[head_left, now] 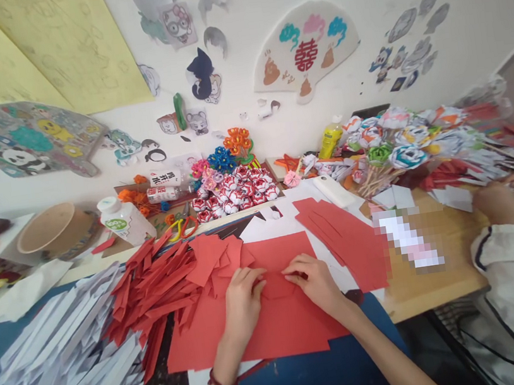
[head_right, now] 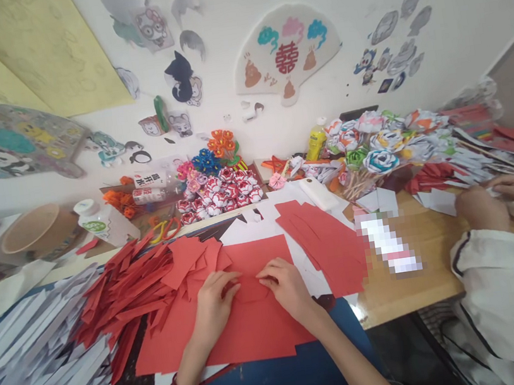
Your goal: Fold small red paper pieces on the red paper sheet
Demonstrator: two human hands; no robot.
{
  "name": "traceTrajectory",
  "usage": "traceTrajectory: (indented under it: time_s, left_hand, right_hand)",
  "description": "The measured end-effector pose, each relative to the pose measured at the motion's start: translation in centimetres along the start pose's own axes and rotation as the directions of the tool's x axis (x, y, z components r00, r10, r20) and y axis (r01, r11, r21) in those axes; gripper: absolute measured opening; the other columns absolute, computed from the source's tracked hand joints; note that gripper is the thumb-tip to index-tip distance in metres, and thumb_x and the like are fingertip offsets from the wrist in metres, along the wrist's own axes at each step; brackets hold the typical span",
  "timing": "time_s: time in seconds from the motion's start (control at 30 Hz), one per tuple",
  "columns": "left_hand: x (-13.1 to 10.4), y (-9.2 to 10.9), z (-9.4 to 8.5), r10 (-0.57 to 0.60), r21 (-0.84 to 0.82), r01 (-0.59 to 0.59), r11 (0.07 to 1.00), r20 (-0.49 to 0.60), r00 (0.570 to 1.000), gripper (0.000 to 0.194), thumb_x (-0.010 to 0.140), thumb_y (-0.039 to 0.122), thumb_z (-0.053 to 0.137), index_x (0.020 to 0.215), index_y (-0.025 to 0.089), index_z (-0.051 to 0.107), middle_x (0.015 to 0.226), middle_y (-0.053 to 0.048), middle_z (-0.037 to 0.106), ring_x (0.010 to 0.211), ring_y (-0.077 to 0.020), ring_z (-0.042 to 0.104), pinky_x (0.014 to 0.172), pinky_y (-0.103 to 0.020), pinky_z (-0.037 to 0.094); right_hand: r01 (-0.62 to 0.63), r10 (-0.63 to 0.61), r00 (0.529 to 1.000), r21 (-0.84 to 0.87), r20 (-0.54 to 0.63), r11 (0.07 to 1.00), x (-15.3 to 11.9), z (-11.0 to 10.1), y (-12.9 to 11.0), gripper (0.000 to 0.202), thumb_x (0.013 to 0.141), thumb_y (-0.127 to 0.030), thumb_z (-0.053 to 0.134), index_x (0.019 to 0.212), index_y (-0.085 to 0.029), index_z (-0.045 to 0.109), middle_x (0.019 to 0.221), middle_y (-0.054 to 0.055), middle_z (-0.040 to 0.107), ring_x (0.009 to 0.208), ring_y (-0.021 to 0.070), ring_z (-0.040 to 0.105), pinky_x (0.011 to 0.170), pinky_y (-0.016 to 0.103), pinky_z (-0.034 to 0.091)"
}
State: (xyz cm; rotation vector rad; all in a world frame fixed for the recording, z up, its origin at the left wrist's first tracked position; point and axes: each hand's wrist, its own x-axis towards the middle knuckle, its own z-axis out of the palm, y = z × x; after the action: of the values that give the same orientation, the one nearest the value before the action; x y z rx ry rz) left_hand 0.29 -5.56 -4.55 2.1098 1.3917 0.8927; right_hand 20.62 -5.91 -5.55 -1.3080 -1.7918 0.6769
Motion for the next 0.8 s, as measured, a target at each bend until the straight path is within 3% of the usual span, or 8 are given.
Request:
traceTrajectory:
  time_s: [0.2,0.43,0.6,0.8]
  left_hand:
    - [0.3,-0.1,-0.1,0.036,0.015,-0.036,0.999,0.006,0.999,0.021,0.087,0.012,0.054,0.087,0.022,0.072,0.079,-0.004,0.063,0.077,-0.0186,0.053,0.070,-0.031,0.044]
    - [-0.1,-0.1,-0.1,0.134,-0.006,-0.134,0.991,0.041,0.990,0.031,0.092,0.010,0.046,0.107,0.024,0.069,0.092,-0.005,0.067,0.086,-0.0189,0.054,0.075,-0.033,0.048]
    - [-0.4,-0.4,-0.4,0.192,0.150,-0.205,0.967,0.098,0.977,0.035,0.093,0.009,0.042,0.116,0.023,0.064,0.087,-0.006,0.064,0.084,-0.0197,0.054,0.074,-0.032,0.048]
    - [-0.8,-0.2,-1.3,0.272,0.308,-0.337,0.890,0.236,0.933,0.032,0.094,0.010,0.041,0.119,0.019,0.060,0.093,-0.006,0.064,0.086,-0.0200,0.053,0.078,-0.033,0.047]
  right_hand:
    - [-0.038,0.038,0.998,-0.001,0.042,0.999,0.6,-0.6,0.0,0.011,0.079,-0.010,0.067,0.075,-0.020,0.071,0.072,0.001,0.063,0.063,0.0139,0.056,0.059,0.026,0.043]
    - [0.051,-0.041,0.990,-0.070,0.132,0.996,0.5,-1.0,-0.6,0.026,0.085,-0.005,0.056,0.097,-0.022,0.071,0.093,0.003,0.067,0.087,0.0170,0.060,0.078,0.030,0.049]
    - [0.121,-0.096,0.985,-0.181,0.144,0.976,-0.1,-0.8,-0.6,0.023,0.090,-0.007,0.052,0.094,-0.020,0.071,0.084,0.004,0.063,0.082,0.0170,0.058,0.073,0.030,0.049]
    - [0.249,-0.166,0.953,-0.344,0.254,0.905,-0.4,-1.1,-0.8,0.024,0.095,-0.010,0.046,0.098,-0.017,0.069,0.083,0.005,0.061,0.080,0.0170,0.055,0.070,0.029,0.047]
